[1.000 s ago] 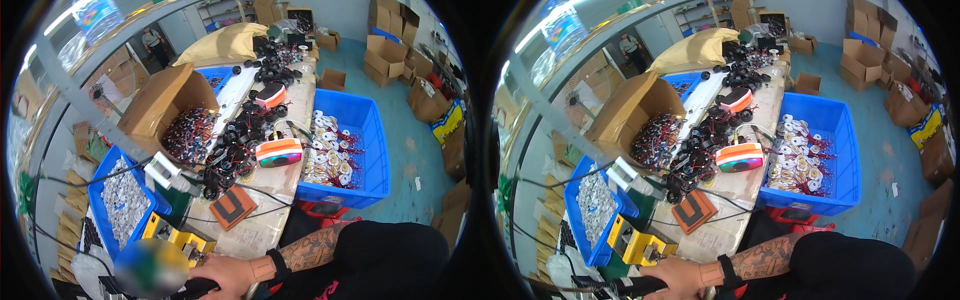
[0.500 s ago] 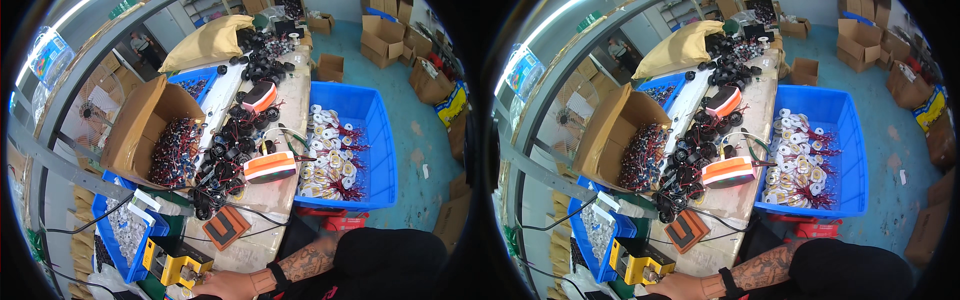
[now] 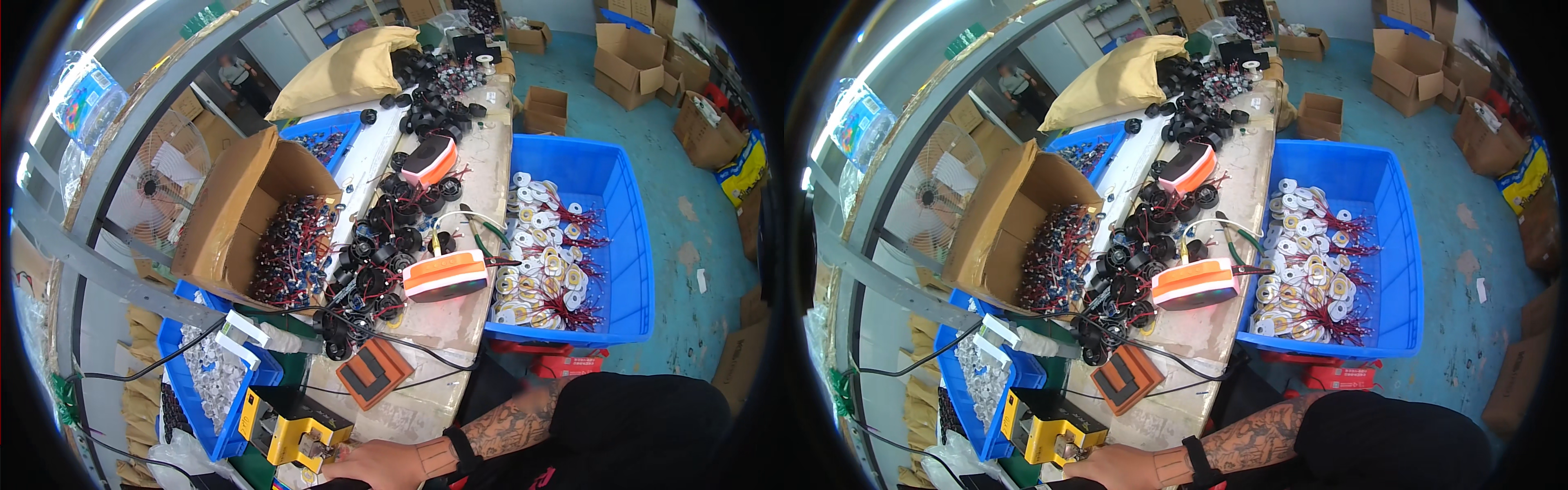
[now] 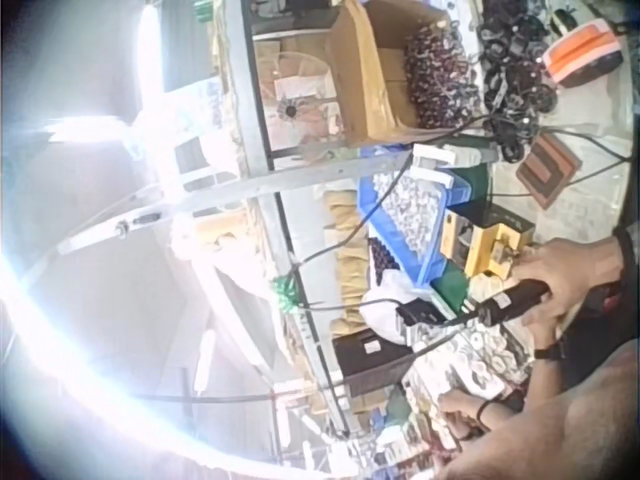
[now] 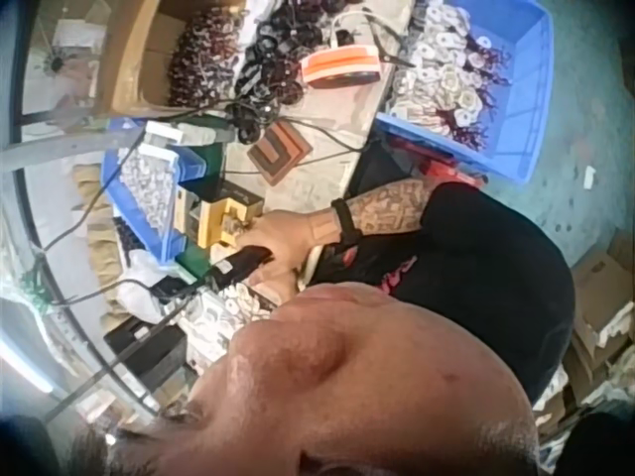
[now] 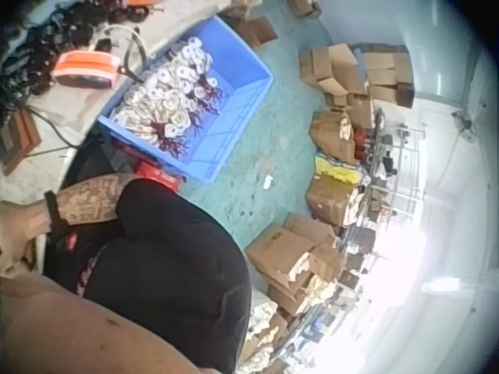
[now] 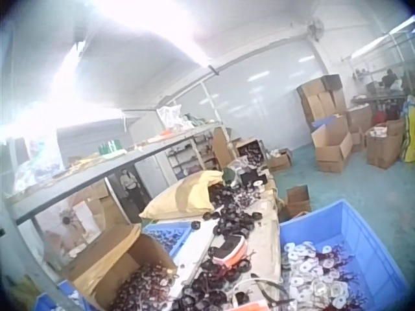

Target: Manually assemble circular electronic components with attached wires at a factory workbench.

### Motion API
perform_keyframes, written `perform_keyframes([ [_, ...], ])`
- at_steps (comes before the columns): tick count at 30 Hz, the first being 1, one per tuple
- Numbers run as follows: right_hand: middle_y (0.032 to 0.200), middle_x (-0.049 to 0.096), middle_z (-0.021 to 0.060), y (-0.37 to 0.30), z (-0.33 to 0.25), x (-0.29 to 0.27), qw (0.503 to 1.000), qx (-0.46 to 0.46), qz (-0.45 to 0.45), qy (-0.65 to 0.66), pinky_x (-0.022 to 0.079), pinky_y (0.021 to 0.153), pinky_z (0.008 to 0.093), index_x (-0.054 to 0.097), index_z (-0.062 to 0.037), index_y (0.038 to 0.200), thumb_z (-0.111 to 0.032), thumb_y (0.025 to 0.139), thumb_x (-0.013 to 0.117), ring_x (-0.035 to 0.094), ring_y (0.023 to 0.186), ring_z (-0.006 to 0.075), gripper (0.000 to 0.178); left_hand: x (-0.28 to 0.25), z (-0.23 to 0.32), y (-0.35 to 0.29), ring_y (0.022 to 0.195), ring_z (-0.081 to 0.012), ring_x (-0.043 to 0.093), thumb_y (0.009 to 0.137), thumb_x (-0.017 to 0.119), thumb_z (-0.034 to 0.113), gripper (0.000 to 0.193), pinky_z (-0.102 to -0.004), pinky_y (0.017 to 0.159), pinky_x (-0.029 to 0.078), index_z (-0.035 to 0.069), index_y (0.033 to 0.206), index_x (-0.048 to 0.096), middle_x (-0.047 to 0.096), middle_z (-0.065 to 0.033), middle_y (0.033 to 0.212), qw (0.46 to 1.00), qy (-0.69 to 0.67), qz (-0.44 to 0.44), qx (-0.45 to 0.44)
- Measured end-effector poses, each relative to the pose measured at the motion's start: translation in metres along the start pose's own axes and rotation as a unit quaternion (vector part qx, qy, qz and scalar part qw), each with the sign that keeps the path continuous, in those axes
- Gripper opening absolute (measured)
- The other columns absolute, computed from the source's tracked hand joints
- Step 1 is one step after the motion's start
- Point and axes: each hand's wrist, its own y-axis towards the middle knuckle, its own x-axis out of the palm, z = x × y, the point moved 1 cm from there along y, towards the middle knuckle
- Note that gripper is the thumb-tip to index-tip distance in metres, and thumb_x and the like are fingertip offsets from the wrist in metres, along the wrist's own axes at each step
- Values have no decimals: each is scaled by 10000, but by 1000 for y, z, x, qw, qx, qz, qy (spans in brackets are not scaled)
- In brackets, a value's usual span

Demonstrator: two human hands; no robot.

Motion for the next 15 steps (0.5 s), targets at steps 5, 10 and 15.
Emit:
perform_keyframes([
  [5, 772, 676, 216, -2, -5, -3, 999, 19, -25, -7, 522, 622, 489, 675, -58, 1006, -495, 821, 800, 670, 733, 445, 490, 4, -4, 5, 1106, -407, 606, 808, 772, 176, 339, -510, 1010, 443, 19, 1104, 715, 699, -206, 1155, 1000, -3, -12, 15],
  [10, 810, 687, 207, -4, -7, -6, 998, 39, -46, -1, 526, 647, 486, 683, -73, 1026, -493, 825, 798, 677, 769, 437, 480, 10, -8, 11, 1106, -403, 608, 804, 772, 175, 340, -508, 1007, 446, 23, 1103, 716, 699, -202, 1157, 999, -7, -26, 29],
  [15, 873, 704, 198, -5, -6, -8, 997, 53, -53, -16, 532, 684, 491, 675, -92, 1082, -505, 834, 789, 687, 830, 425, 495, 17, -10, 19, 1105, -399, 610, 800, 771, 174, 340, -506, 1004, 448, 26, 1102, 717, 699, -199, 1159, 998, -10, -42, 42],
])
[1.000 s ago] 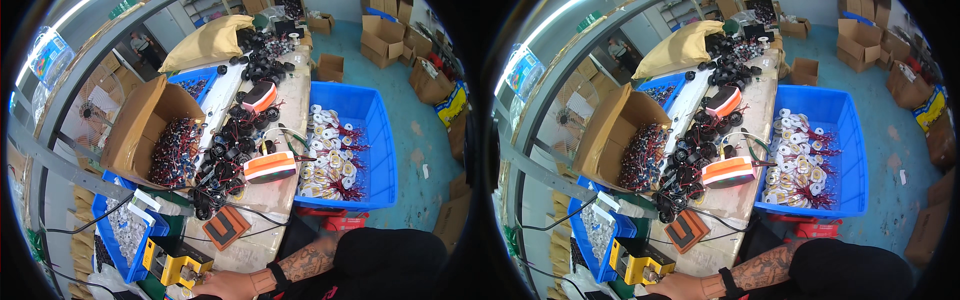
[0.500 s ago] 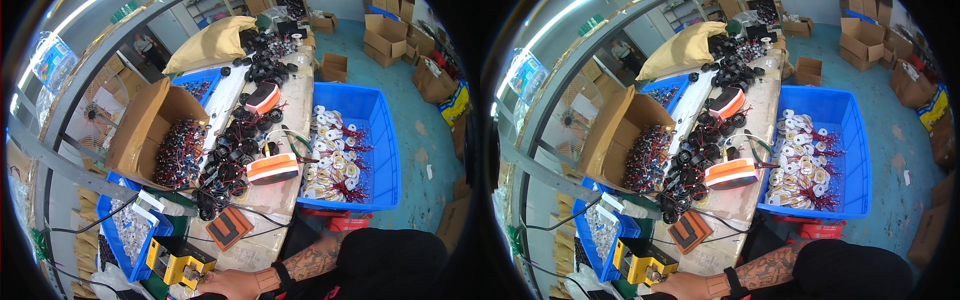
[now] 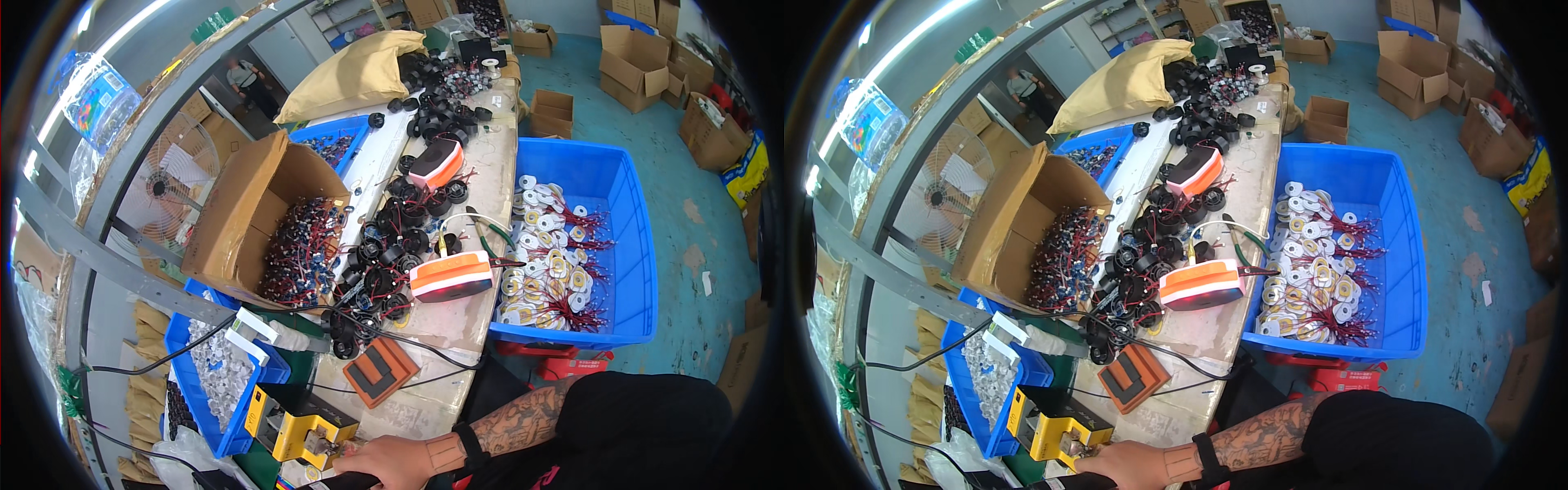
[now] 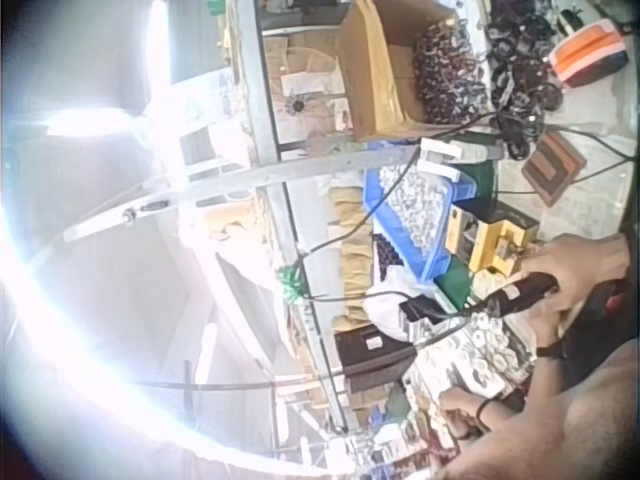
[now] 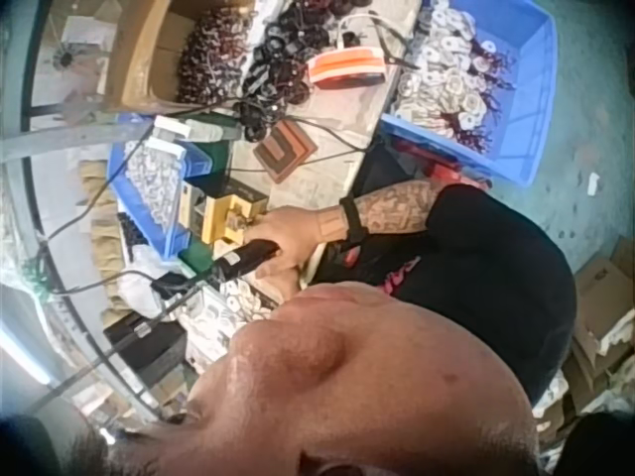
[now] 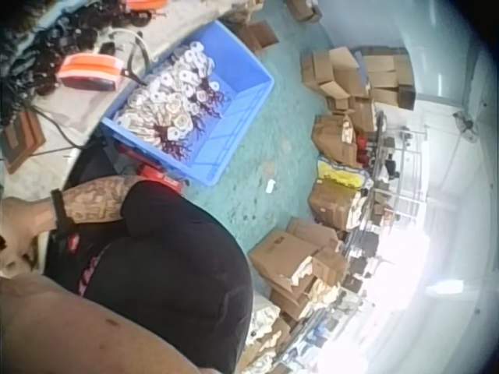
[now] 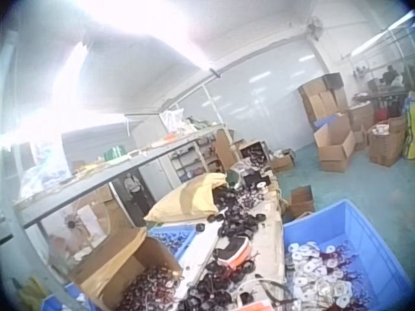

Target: Manually assemble circular electronic components with attached wires at a factory workbench.

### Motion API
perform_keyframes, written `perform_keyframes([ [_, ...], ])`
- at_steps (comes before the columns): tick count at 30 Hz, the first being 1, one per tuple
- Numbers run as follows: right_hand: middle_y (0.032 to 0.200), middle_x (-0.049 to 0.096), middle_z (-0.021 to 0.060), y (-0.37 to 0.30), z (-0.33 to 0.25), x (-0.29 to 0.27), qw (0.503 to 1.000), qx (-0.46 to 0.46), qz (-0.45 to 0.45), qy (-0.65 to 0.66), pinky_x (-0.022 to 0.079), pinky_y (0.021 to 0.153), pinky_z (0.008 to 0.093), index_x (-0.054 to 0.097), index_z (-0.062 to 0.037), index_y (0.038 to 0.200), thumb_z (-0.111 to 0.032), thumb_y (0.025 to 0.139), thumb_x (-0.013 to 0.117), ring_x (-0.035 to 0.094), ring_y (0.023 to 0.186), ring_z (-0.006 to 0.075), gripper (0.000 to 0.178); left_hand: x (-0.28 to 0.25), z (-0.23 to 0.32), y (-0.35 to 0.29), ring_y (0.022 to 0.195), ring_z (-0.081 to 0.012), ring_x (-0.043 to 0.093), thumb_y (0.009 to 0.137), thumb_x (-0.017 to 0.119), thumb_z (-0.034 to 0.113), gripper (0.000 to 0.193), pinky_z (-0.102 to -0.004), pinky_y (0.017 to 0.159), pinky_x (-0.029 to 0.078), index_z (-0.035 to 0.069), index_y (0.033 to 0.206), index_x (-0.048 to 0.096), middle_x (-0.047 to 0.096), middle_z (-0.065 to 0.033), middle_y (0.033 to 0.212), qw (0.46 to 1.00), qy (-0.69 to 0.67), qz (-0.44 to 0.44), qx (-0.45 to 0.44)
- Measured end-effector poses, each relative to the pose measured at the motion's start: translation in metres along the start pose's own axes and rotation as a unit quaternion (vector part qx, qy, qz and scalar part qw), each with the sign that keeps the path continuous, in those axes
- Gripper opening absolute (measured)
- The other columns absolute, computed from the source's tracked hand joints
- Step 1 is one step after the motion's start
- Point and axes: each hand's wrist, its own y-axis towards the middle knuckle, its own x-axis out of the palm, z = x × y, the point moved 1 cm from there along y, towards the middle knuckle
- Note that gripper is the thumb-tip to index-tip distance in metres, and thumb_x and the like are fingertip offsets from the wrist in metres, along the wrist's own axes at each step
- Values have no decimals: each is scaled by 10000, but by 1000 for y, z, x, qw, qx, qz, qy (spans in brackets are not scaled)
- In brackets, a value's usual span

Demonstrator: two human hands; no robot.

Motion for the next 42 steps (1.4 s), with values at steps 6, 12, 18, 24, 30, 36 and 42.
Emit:
perform_keyframes([
  [6, 885, 703, 201, -1, 2, -2, 1000, 3, -1, -1, 538, 693, 492, 670, -104, 1088, -512, 839, 783, 687, 835, 430, 491, 9, -5, 10, 1105, -394, 612, 796, 770, 172, 341, -504, 1001, 451, 30, 1102, 717, 699, -194, 1161, 1000, -4, -21, 14],
  [12, 879, 693, 203, -1, 3, -2, 1000, 4, -10, 0, 534, 693, 493, 661, -108, 1096, -509, 844, 779, 684, 834, 430, 488, 20, -9, 19, 1104, -389, 615, 791, 769, 171, 342, -502, 998, 454, 34, 1101, 718, 699, -190, 1163, 999, -10, -43, 27],
  [18, 904, 689, 202, -1, 4, -1, 1000, 9, -15, -2, 533, 709, 494, 658, -107, 1097, -506, 848, 777, 681, 852, 429, 485, 31, -11, 30, 1103, -385, 617, 787, 769, 169, 343, -500, 994, 457, 39, 1100, 719, 699, -186, 1165, 997, -17, -63, 41],
  [24, 926, 686, 198, 1, 6, 3, 1000, 16, -22, 3, 533, 727, 494, 659, -104, 1099, -513, 850, 773, 682, 872, 423, 492, 42, -13, 40, 1103, -380, 620, 782, 768, 168, 344, -498, 991, 460, 43, 1099, 719, 699, -182, 1167, 995, -25, -82, 54],
  [30, 940, 682, 204, -1, 6, 5, 1000, 13, -21, 11, 531, 728, 494, 663, -93, 1111, -517, 847, 773, 678, 877, 428, 511, 56, -10, 50, 1102, -375, 623, 778, 767, 167, 346, -496, 987, 463, 47, 1099, 720, 699, -177, 1169, 992, -33, -101, 68],
  [36, 907, 678, 214, -9, 8, 7, 1000, 16, -9, -10, 526, 702, 503, 648, -89, 1127, -518, 845, 772, 675, 844, 439, 528, 75, 3, 56, 1102, -370, 625, 773, 767, 165, 347, -494, 984, 466, 51, 1098, 721, 699, -173, 1171, 988, -41, -123, 79],
  [42, 1059, 692, 166, 2, 33, 33, 998, 8, -65, 4, 564, 796, 429, 582, -99, 1286, -435, 885, 755, 705, 952, 394, 552, 31, -12, 23, 1101, -365, 628, 769, 766, 164, 349, -492, 980, 469, 55, 1097, 722, 699, -169, 1173, 998, -16, -61, 17],
])
